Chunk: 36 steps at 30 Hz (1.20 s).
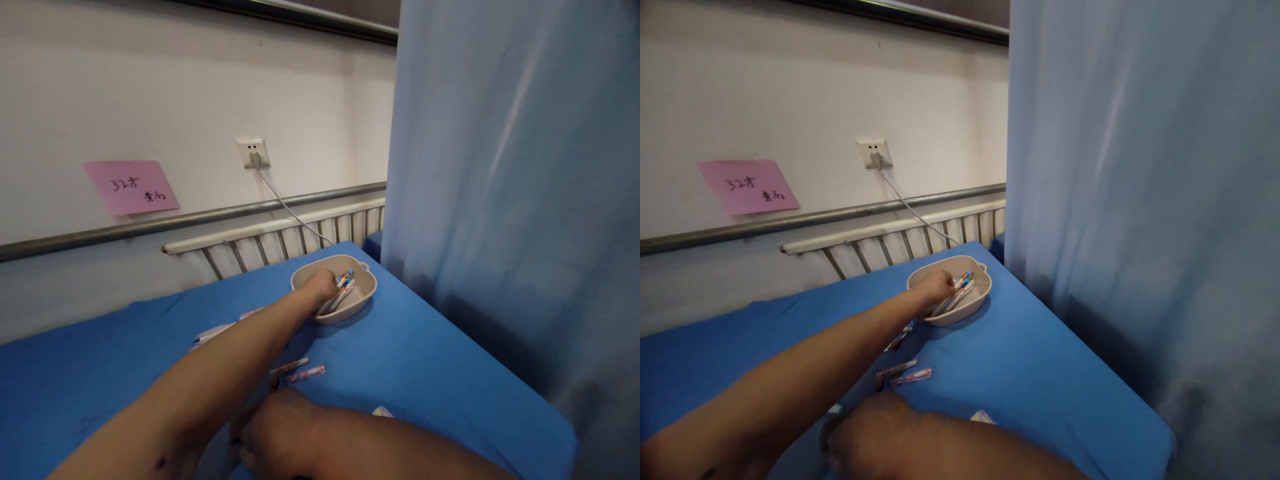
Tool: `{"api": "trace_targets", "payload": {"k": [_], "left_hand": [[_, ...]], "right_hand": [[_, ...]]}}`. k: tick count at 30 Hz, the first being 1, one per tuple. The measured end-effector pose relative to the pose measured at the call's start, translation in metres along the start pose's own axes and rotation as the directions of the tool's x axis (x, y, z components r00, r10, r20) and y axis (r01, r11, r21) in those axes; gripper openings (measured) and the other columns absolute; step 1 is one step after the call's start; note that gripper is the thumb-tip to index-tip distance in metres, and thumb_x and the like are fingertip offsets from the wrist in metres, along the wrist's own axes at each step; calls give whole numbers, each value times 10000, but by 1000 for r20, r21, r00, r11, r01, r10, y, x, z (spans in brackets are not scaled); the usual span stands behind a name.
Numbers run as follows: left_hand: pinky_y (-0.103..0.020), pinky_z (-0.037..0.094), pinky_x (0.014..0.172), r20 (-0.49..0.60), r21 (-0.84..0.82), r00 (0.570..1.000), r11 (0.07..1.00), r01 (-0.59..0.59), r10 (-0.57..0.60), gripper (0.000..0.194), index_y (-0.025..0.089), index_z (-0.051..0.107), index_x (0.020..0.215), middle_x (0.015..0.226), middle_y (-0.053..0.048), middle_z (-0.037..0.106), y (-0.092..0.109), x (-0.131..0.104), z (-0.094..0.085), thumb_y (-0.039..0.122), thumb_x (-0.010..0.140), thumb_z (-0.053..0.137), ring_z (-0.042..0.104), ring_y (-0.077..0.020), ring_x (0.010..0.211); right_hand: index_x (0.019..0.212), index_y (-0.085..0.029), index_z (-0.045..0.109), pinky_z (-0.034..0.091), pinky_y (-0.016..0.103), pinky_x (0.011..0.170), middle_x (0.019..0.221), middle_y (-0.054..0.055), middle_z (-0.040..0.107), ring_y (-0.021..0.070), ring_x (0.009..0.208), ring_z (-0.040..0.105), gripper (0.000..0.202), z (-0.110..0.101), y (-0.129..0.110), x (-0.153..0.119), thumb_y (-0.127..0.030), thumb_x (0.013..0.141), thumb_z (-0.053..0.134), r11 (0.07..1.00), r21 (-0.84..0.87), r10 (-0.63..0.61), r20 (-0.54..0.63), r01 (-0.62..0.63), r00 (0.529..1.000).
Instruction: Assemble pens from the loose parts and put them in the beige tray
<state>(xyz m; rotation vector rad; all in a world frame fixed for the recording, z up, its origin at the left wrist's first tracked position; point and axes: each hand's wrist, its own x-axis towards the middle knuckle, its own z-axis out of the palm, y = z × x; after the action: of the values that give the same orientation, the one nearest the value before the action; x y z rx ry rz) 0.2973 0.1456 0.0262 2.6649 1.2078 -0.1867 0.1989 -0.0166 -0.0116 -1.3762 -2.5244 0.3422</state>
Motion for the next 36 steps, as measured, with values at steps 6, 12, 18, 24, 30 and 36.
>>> {"api": "trace_targets", "payload": {"k": [6, 12, 18, 24, 30, 36], "left_hand": [[-396, 506, 824, 15, 56, 1000, 998, -1, 0, 296, 160, 554, 1147, 1151, -82, 576, 3, 4, 6, 309, 892, 552, 589, -215, 989], [-392, 509, 817, -38, 7, 999, 1000, -16, 16, 285, 160, 560, 1135, 1137, -79, 583, 5, 2, 7, 315, 897, 543, 595, -207, 971], [-302, 491, 772, -215, -172, 975, 980, -96, 58, 147, 139, 657, 880, 892, -65, 672, 0, -18, -13, 262, 834, 592, 625, -193, 863], [-217, 475, 560, -394, -418, 918, 898, -137, -43, 231, 145, 639, 886, 744, -16, 668, -59, -104, -24, 323, 815, 510, 613, -131, 607], [-207, 407, 468, -427, -684, 837, 728, -52, -342, 243, 172, 608, 732, 554, 32, 570, -150, -221, 25, 408, 734, 554, 510, -117, 479], [-238, 425, 526, -397, -688, 802, 723, 61, -446, 259, 186, 625, 783, 628, 14, 615, -198, -275, 69, 423, 766, 522, 549, -152, 549]], "right_hand": [[845, -193, 638, 522, 311, 532, 802, 38, 724, 230, 656, 668, 201, -6, -1, 1, -312, 815, 479, 1000, -10, -4, 17, 4, 1000], [819, -187, 645, 524, 317, 559, 841, 46, 724, 229, 690, 669, 202, -12, -2, 0, -287, 821, 470, 1000, 0, -2, 21, 2, 1000], [928, -186, 641, 496, 292, 557, 883, 67, 723, 234, 747, 672, 265, -12, 1, -9, -318, 861, 421, 998, 62, -15, -53, 18, 999], [951, -200, 633, 458, 272, 681, 883, 50, 717, 197, 792, 655, 220, -5, 4, -12, -274, 884, 437, 958, 276, 153, -263, -78, 953], [862, -183, 577, 432, 219, 559, 648, -8, 621, 132, 585, 590, 170, 15, 27, -4, -291, 877, 447, 712, 701, 513, -477, -43, 714], [864, -183, 526, 432, 214, 443, 545, -65, 529, 117, 457, 564, 229, 20, 33, -4, -405, 810, 519, 404, 909, 604, -346, 98, 718]]}}
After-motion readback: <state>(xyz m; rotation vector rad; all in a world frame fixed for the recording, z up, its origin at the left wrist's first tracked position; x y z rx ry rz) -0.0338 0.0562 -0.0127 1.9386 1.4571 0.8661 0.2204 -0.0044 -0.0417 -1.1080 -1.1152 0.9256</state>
